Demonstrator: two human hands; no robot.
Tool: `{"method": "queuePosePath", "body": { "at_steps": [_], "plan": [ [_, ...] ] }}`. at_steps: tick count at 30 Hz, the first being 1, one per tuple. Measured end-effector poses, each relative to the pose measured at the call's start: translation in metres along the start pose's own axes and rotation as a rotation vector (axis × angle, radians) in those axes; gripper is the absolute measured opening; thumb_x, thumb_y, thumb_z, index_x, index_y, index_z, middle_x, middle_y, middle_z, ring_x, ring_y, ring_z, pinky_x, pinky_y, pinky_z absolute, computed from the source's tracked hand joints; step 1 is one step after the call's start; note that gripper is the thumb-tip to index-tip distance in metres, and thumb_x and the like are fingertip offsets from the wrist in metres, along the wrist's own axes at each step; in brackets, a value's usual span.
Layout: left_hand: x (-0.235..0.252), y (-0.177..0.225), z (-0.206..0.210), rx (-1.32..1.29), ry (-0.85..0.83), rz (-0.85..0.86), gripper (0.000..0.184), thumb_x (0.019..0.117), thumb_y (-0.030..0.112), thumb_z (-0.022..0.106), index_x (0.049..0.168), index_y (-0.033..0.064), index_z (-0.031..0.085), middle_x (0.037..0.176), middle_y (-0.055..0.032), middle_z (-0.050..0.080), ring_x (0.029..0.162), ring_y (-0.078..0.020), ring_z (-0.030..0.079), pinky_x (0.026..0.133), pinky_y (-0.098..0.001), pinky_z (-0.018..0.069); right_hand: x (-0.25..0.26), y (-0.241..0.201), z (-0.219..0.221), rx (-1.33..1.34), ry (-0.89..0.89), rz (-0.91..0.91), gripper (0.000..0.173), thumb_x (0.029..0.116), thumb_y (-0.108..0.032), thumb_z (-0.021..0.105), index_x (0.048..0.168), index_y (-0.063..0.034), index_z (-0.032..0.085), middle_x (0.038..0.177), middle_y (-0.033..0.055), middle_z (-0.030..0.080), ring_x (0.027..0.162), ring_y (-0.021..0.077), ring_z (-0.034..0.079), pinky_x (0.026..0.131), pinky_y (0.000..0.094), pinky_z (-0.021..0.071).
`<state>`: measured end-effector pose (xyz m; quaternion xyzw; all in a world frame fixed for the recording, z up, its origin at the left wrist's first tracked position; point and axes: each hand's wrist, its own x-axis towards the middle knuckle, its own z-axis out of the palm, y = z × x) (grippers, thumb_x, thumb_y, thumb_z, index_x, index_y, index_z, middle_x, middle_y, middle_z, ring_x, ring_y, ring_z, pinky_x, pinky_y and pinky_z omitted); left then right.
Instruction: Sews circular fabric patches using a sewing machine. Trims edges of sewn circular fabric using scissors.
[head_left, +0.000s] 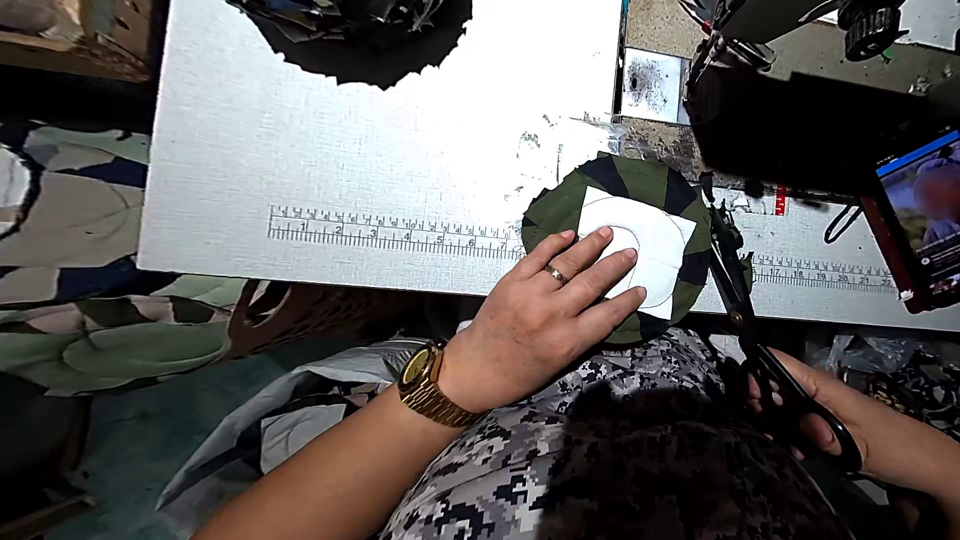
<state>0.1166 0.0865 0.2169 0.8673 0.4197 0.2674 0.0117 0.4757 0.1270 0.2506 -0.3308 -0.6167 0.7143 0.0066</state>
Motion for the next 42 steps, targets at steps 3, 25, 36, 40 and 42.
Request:
{"method": "queuePosePath", "body": {
  "at_steps": [3, 25, 36, 40, 42],
  "plan": [
    [-0.003, -0.003, -0.002, -0.074, 0.007, -0.003, 0.032, 0.0976, 0.005, 0.058, 0.123, 0.0156, 0.073, 0.141, -0.0169, 0.063, 0.139, -0.0396, 0.052, 0.114, -0.0610, 0.0408, -0.002, -0.001, -0.002, 0.014, -0.012, 0.024, 0.068, 0.0829, -0.079, 0.059, 0.108, -0.0165, 0.054, 0.084, -0.0057, 0.060, 0.068, 0.0021, 0.061, 0.053, 0.0174, 0.0515],
    [-0.001, -0.021, -0.011, -0.207, -0.063, 0.137, 0.026, 0.0998, 0.010, 0.057, 0.118, 0.0155, 0.075, 0.140, -0.0108, 0.065, 0.139, -0.0356, 0.054, 0.114, -0.0598, 0.0425, 0.009, -0.009, 0.005, -0.036, 0.157, -0.006, 0.056, 0.0888, -0.074, 0.056, 0.101, -0.0189, 0.058, 0.075, -0.0069, 0.060, 0.060, 0.0023, 0.061, 0.049, 0.0174, 0.0516],
    [0.001, -0.002, -0.008, 0.016, -0.052, 0.090, 0.028, 0.1028, 0.015, 0.054, 0.125, 0.0153, 0.071, 0.141, -0.0117, 0.064, 0.140, -0.0348, 0.052, 0.116, -0.0594, 0.0365, 0.008, -0.010, 0.018, -0.021, 0.245, -0.033, 0.041, 0.0945, -0.061, 0.060, 0.097, -0.0202, 0.060, 0.072, -0.0091, 0.059, 0.059, 0.0001, 0.060, 0.052, 0.0160, 0.0524],
    [0.002, 0.005, -0.001, -0.004, -0.006, 0.051, 0.029, 0.1016, 0.007, 0.053, 0.120, 0.0138, 0.073, 0.134, -0.0130, 0.068, 0.135, -0.0371, 0.057, 0.111, -0.0554, 0.0450, 0.007, -0.007, 0.010, -0.006, 0.140, 0.031, 0.057, 0.0874, -0.073, 0.060, 0.106, -0.0187, 0.056, 0.079, -0.0054, 0.062, 0.060, 0.0031, 0.062, 0.047, 0.0175, 0.0510],
    [0.001, 0.004, -0.001, -0.050, -0.010, 0.082, 0.028, 0.1017, 0.008, 0.053, 0.119, 0.0134, 0.074, 0.134, -0.0122, 0.069, 0.134, -0.0369, 0.057, 0.111, -0.0552, 0.0458, 0.006, -0.007, 0.006, -0.007, 0.063, 0.040, 0.068, 0.0828, -0.079, 0.059, 0.109, -0.0163, 0.054, 0.084, -0.0042, 0.061, 0.067, 0.0049, 0.063, 0.051, 0.0196, 0.0525]
  ]
}}
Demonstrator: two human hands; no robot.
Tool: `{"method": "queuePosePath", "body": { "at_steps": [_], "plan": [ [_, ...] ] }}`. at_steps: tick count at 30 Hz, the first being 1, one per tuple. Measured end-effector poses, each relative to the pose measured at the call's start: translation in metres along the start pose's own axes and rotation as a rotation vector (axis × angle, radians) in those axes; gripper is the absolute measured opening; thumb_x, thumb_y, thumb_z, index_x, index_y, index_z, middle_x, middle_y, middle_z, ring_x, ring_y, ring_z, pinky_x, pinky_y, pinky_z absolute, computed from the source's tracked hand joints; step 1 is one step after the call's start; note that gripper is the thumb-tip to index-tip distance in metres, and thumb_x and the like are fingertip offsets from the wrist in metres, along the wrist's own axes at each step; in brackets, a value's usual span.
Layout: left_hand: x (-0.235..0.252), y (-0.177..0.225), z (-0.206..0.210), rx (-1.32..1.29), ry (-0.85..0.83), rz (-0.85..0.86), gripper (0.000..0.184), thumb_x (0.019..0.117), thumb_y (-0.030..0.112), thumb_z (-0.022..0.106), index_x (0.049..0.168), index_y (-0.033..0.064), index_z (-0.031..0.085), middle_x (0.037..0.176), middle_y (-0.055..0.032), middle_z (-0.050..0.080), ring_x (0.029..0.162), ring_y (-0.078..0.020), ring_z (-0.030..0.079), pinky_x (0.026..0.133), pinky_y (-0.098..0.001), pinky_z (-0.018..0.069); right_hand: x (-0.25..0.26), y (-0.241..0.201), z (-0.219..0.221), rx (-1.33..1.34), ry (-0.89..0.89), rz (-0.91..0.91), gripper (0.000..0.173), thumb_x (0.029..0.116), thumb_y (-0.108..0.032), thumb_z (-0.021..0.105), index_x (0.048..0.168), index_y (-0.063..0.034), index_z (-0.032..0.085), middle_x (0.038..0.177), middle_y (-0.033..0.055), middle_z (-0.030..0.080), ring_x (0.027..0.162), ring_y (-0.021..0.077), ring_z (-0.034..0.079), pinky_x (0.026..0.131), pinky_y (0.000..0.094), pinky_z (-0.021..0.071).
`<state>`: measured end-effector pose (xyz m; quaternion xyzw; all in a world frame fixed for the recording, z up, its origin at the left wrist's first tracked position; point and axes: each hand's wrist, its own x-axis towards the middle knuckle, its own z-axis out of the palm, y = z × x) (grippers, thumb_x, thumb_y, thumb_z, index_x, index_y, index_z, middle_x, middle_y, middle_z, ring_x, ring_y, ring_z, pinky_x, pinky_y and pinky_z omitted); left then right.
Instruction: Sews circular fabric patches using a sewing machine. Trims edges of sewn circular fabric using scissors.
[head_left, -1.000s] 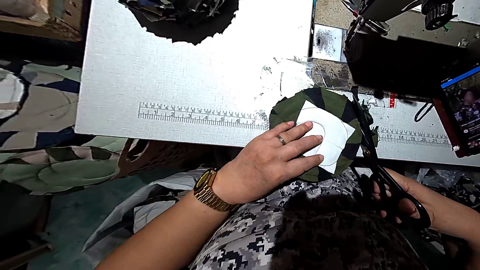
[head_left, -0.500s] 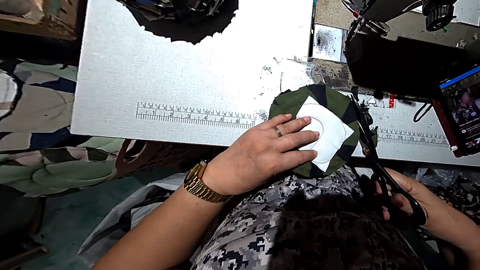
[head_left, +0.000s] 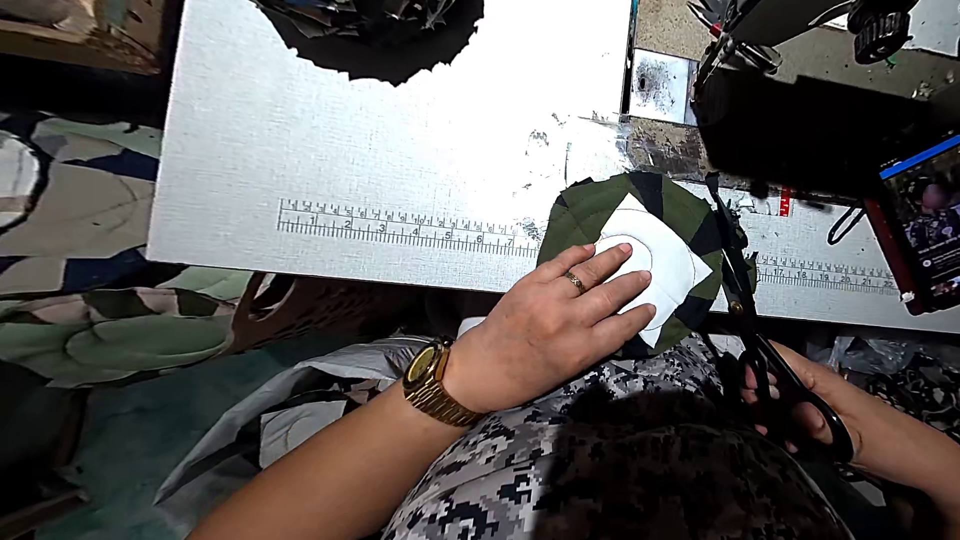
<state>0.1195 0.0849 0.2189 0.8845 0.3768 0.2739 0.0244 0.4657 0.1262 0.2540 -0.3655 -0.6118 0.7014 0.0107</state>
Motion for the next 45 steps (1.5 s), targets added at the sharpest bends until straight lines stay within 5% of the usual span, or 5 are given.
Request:
{"method": "queuePosePath", "body": {
  "at_steps": [9, 22, 27, 36, 45],
  "plan": [
    [-0.004, -0.001, 0.001, -0.066, -0.002, 0.040, 0.028, 0.1031, 0.007, 0.052, 0.119, 0.0135, 0.074, 0.135, -0.0117, 0.068, 0.136, -0.0358, 0.056, 0.112, -0.0555, 0.0452, 0.002, 0.000, -0.006, -0.021, -0.028, 0.018, 0.075, 0.0794, -0.084, 0.058, 0.110, -0.0156, 0.053, 0.085, -0.0036, 0.061, 0.069, 0.0063, 0.064, 0.053, 0.0216, 0.0545],
    [0.000, -0.018, -0.009, -0.074, -0.021, 0.028, 0.030, 0.1012, 0.005, 0.052, 0.118, 0.0123, 0.075, 0.136, -0.0120, 0.067, 0.137, -0.0370, 0.055, 0.114, -0.0586, 0.0418, -0.002, -0.004, 0.006, 0.013, 0.193, -0.065, 0.039, 0.0931, -0.060, 0.064, 0.095, -0.0211, 0.061, 0.073, -0.0099, 0.058, 0.057, -0.0009, 0.059, 0.050, 0.0155, 0.0533],
    [0.000, -0.019, -0.016, 0.012, -0.003, -0.028, 0.030, 0.1007, 0.006, 0.054, 0.123, 0.0121, 0.072, 0.139, -0.0124, 0.065, 0.142, -0.0365, 0.050, 0.120, -0.0669, 0.0247, -0.002, -0.007, 0.008, 0.020, 0.221, -0.063, 0.032, 0.0943, -0.054, 0.066, 0.094, -0.0217, 0.061, 0.070, -0.0110, 0.058, 0.056, -0.0022, 0.059, 0.050, 0.0142, 0.0524],
    [-0.002, -0.010, -0.007, -0.029, -0.056, -0.029, 0.034, 0.1006, 0.004, 0.051, 0.125, 0.0138, 0.072, 0.143, -0.0128, 0.063, 0.140, -0.0377, 0.051, 0.114, -0.0611, 0.0410, -0.005, 0.007, -0.006, -0.071, -0.045, 0.004, 0.074, 0.0804, -0.084, 0.056, 0.110, -0.0156, 0.054, 0.084, -0.0056, 0.058, 0.067, 0.0016, 0.059, 0.053, 0.0181, 0.0498],
    [-0.007, -0.007, 0.000, -0.088, -0.015, 0.000, 0.030, 0.1028, 0.009, 0.053, 0.124, 0.0163, 0.073, 0.142, -0.0104, 0.064, 0.140, -0.0352, 0.052, 0.114, -0.0599, 0.0418, 0.004, -0.003, -0.011, -0.102, -0.065, 0.008, 0.071, 0.0819, -0.082, 0.057, 0.109, -0.0164, 0.053, 0.083, -0.0059, 0.060, 0.068, 0.0024, 0.062, 0.052, 0.0180, 0.0516]
  ]
}}
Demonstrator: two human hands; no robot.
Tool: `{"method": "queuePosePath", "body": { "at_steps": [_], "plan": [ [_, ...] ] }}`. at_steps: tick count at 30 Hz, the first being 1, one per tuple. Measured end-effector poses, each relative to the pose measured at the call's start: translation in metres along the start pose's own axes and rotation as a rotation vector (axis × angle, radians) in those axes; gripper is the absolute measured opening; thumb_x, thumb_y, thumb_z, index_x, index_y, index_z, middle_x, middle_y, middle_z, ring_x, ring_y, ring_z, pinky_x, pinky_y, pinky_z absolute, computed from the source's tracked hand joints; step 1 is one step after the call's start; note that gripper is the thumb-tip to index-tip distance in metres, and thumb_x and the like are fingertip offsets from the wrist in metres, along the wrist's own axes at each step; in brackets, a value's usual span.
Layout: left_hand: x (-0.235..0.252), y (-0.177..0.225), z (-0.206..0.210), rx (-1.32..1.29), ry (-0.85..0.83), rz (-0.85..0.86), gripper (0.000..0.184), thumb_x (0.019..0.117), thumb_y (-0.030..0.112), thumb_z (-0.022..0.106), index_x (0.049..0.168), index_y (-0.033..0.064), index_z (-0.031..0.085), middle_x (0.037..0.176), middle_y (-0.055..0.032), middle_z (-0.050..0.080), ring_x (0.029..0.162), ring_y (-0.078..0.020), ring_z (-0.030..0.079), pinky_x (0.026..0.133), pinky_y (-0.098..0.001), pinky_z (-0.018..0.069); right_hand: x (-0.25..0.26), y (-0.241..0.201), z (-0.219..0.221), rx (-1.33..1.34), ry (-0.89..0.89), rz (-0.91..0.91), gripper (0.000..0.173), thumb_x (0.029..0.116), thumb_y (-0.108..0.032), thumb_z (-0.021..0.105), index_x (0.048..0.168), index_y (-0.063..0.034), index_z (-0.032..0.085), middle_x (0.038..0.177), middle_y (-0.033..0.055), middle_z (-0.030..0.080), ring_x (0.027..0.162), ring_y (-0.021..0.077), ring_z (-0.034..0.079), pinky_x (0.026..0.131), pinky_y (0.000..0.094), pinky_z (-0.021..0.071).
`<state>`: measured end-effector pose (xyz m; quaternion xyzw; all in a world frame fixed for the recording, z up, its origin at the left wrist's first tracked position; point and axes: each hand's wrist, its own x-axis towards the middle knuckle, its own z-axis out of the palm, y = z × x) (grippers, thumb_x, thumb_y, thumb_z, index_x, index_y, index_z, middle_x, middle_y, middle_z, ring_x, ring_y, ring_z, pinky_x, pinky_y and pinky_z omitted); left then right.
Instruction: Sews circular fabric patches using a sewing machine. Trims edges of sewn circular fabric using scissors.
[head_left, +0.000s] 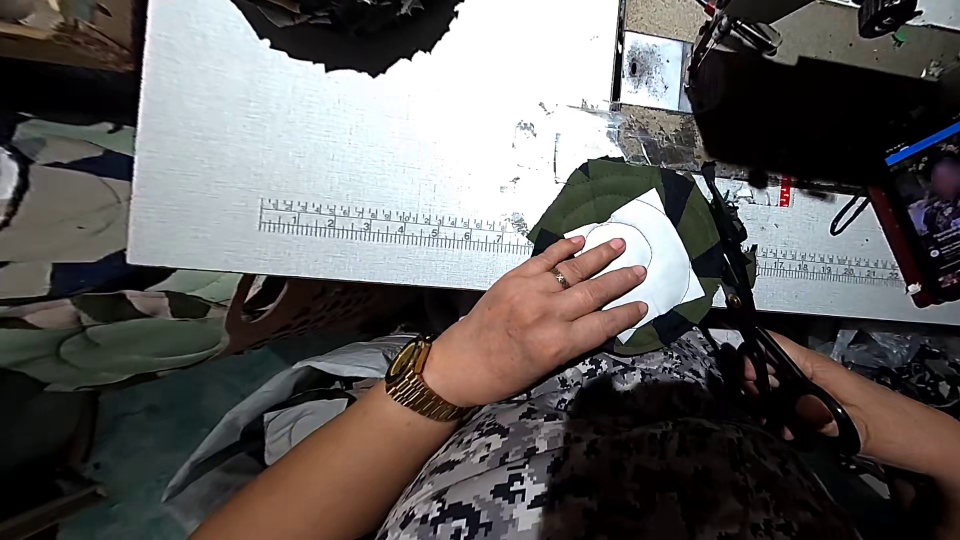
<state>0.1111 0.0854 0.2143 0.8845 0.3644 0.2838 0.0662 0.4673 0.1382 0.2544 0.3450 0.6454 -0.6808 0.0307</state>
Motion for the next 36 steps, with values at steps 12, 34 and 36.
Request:
{"method": "queuePosePath", "body": {
  "at_steps": [12, 34, 36],
  "plan": [
    [0.000, -0.005, -0.004, -0.017, -0.021, 0.021, 0.030, 0.1020, 0.007, 0.053, 0.122, 0.0151, 0.074, 0.142, -0.0097, 0.064, 0.140, -0.0347, 0.052, 0.115, -0.0607, 0.0407, -0.005, -0.001, 0.013, 0.110, 0.186, -0.061, 0.050, 0.0901, -0.069, 0.059, 0.099, -0.0201, 0.060, 0.075, -0.0082, 0.059, 0.061, 0.0019, 0.062, 0.053, 0.0185, 0.0549],
    [0.004, -0.002, -0.009, 0.007, -0.074, 0.013, 0.032, 0.1016, 0.008, 0.053, 0.125, 0.0178, 0.073, 0.142, -0.0099, 0.064, 0.140, -0.0355, 0.052, 0.114, -0.0597, 0.0416, -0.003, 0.002, -0.005, 0.031, 0.007, -0.019, 0.071, 0.0818, -0.083, 0.056, 0.108, -0.0171, 0.056, 0.084, -0.0050, 0.062, 0.069, 0.0042, 0.064, 0.055, 0.0207, 0.0545],
    [0.003, -0.002, -0.009, -0.004, -0.076, 0.020, 0.032, 0.1019, 0.008, 0.053, 0.125, 0.0183, 0.073, 0.142, -0.0094, 0.064, 0.140, -0.0350, 0.052, 0.114, -0.0600, 0.0415, 0.000, 0.000, -0.004, 0.062, 0.006, -0.013, 0.069, 0.0815, -0.082, 0.057, 0.107, -0.0175, 0.056, 0.084, -0.0052, 0.062, 0.069, 0.0041, 0.064, 0.054, 0.0199, 0.0541]
  ]
}}
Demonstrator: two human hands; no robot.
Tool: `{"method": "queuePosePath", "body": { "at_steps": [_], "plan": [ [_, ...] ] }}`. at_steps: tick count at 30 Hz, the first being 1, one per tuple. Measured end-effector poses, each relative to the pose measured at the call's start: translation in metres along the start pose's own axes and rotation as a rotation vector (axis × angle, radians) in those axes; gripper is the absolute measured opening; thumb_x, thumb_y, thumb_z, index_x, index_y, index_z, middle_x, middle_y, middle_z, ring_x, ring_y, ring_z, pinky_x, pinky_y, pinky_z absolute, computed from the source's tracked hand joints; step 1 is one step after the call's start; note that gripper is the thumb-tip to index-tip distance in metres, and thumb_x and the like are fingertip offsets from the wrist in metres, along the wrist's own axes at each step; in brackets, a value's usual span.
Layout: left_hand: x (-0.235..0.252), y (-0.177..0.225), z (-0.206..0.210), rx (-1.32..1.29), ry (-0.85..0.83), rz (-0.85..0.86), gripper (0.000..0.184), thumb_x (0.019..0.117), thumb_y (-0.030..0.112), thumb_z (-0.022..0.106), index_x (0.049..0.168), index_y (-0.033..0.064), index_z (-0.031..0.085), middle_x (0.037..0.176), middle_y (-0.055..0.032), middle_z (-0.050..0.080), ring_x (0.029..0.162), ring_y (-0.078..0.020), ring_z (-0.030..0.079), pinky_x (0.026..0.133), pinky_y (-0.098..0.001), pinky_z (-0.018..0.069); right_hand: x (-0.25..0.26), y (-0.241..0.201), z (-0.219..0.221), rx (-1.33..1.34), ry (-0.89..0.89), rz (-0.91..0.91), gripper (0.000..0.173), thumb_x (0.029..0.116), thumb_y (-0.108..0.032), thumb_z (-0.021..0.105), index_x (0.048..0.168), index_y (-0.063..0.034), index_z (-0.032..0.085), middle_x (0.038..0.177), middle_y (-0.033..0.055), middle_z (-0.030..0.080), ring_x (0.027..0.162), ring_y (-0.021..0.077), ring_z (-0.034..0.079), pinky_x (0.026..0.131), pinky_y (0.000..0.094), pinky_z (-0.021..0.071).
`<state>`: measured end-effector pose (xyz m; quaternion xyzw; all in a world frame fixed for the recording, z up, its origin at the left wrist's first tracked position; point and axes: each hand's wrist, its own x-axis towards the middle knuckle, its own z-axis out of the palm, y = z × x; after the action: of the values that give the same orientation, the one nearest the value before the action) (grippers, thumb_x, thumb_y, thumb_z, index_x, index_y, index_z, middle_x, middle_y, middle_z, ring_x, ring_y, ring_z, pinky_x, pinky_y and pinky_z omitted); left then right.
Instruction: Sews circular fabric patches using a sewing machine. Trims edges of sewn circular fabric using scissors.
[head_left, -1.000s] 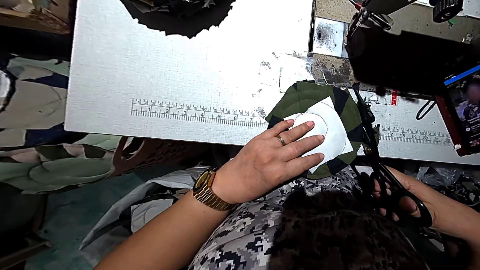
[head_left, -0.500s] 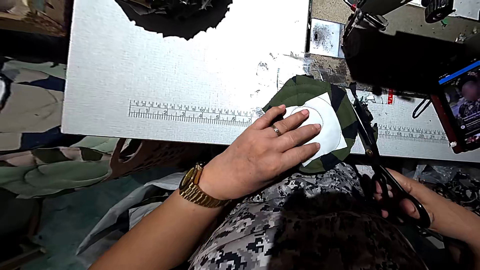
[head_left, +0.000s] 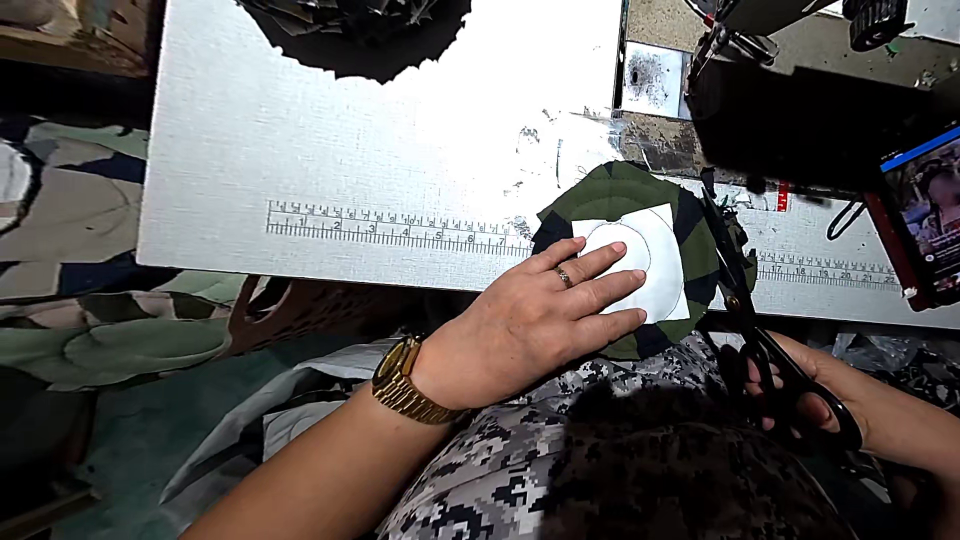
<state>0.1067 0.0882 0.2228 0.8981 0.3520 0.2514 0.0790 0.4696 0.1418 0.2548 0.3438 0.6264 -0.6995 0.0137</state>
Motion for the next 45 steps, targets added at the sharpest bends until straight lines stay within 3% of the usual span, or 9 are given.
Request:
{"method": "queuePosePath", "body": {
  "at_steps": [11, 16, 22, 25, 27, 31, 34, 40, 45],
  "plan": [
    [0.000, -0.008, -0.001, -0.019, 0.009, 0.033, 0.031, 0.1013, 0.007, 0.054, 0.122, 0.0160, 0.074, 0.142, -0.0094, 0.064, 0.140, -0.0345, 0.053, 0.115, -0.0594, 0.0406, -0.004, -0.002, 0.016, 0.006, 0.196, -0.074, 0.045, 0.0926, -0.065, 0.060, 0.096, -0.0205, 0.060, 0.073, -0.0093, 0.059, 0.060, 0.0002, 0.061, 0.052, 0.0168, 0.0540],
    [0.000, -0.014, -0.009, -0.027, 0.003, 0.003, 0.030, 0.0995, 0.007, 0.055, 0.121, 0.0148, 0.075, 0.140, -0.0093, 0.065, 0.139, -0.0356, 0.053, 0.116, -0.0610, 0.0390, -0.003, -0.005, 0.022, 0.078, 0.250, -0.042, 0.030, 0.0963, -0.051, 0.064, 0.094, -0.0207, 0.061, 0.068, -0.0100, 0.058, 0.053, -0.0009, 0.059, 0.048, 0.0153, 0.0529],
    [-0.002, -0.006, -0.008, 0.095, 0.021, -0.049, 0.031, 0.1006, 0.013, 0.056, 0.130, 0.0107, 0.068, 0.146, -0.0141, 0.059, 0.144, -0.0368, 0.046, 0.118, -0.0631, 0.0314, -0.003, -0.006, 0.014, 0.026, 0.154, -0.045, 0.044, 0.0952, -0.061, 0.060, 0.097, -0.0175, 0.058, 0.073, -0.0093, 0.056, 0.061, -0.0020, 0.056, 0.052, 0.0146, 0.0481],
    [-0.003, 0.004, 0.001, 0.176, 0.037, -0.112, 0.037, 0.0995, 0.007, 0.053, 0.134, 0.0123, 0.066, 0.146, -0.0172, 0.059, 0.142, -0.0398, 0.048, 0.114, -0.0653, 0.0348, -0.004, -0.003, 0.009, -0.014, 0.041, -0.012, 0.043, 0.0944, -0.056, 0.063, 0.105, -0.0142, 0.056, 0.086, -0.0072, 0.060, 0.075, -0.0017, 0.059, 0.063, 0.0145, 0.0503],
    [-0.002, 0.007, 0.005, 0.177, 0.064, -0.137, 0.038, 0.0981, 0.002, 0.052, 0.131, 0.0130, 0.068, 0.144, -0.0180, 0.061, 0.140, -0.0404, 0.051, 0.112, -0.0637, 0.0388, -0.006, -0.001, 0.007, -0.058, -0.015, -0.020, 0.054, 0.0926, -0.063, 0.061, 0.110, -0.0129, 0.054, 0.090, -0.0073, 0.058, 0.081, -0.0027, 0.058, 0.068, 0.0145, 0.0492],
    [-0.002, 0.001, 0.002, 0.090, 0.063, -0.113, 0.034, 0.0989, 0.005, 0.054, 0.126, 0.0143, 0.072, 0.142, -0.0171, 0.062, 0.138, -0.0404, 0.053, 0.111, -0.0610, 0.0436, -0.006, -0.002, 0.004, -0.014, -0.068, -0.002, 0.068, 0.0866, -0.076, 0.058, 0.118, -0.0155, 0.052, 0.088, -0.0078, 0.059, 0.068, -0.0026, 0.058, 0.055, 0.0146, 0.0501],
    [-0.003, -0.004, -0.003, 0.036, 0.031, -0.064, 0.034, 0.1001, 0.005, 0.054, 0.126, 0.0158, 0.072, 0.144, -0.0144, 0.061, 0.140, -0.0392, 0.052, 0.113, -0.0593, 0.0434, -0.002, 0.001, 0.001, -0.002, -0.077, -0.018, 0.067, 0.0852, -0.078, 0.057, 0.112, -0.0167, 0.053, 0.086, -0.0063, 0.059, 0.065, 0.0001, 0.059, 0.051, 0.0166, 0.0499],
    [-0.004, -0.008, -0.001, -0.012, 0.027, -0.001, 0.033, 0.0998, 0.006, 0.054, 0.124, 0.0163, 0.073, 0.143, -0.0110, 0.063, 0.140, -0.0360, 0.052, 0.114, -0.0583, 0.0432, 0.004, -0.001, 0.000, 0.037, -0.067, -0.021, 0.063, 0.0862, -0.077, 0.057, 0.109, -0.0179, 0.054, 0.084, -0.0059, 0.060, 0.065, 0.0018, 0.060, 0.050, 0.0168, 0.0497],
    [-0.004, -0.012, -0.003, -0.012, 0.031, 0.006, 0.032, 0.1005, 0.006, 0.054, 0.123, 0.0149, 0.073, 0.142, -0.0113, 0.063, 0.139, -0.0362, 0.053, 0.113, -0.0584, 0.0435, 0.002, -0.004, 0.007, 0.048, 0.086, -0.029, 0.054, 0.0892, -0.072, 0.058, 0.101, -0.0190, 0.059, 0.076, -0.0070, 0.061, 0.061, 0.0022, 0.061, 0.051, 0.0175, 0.0516]
  ]
}}
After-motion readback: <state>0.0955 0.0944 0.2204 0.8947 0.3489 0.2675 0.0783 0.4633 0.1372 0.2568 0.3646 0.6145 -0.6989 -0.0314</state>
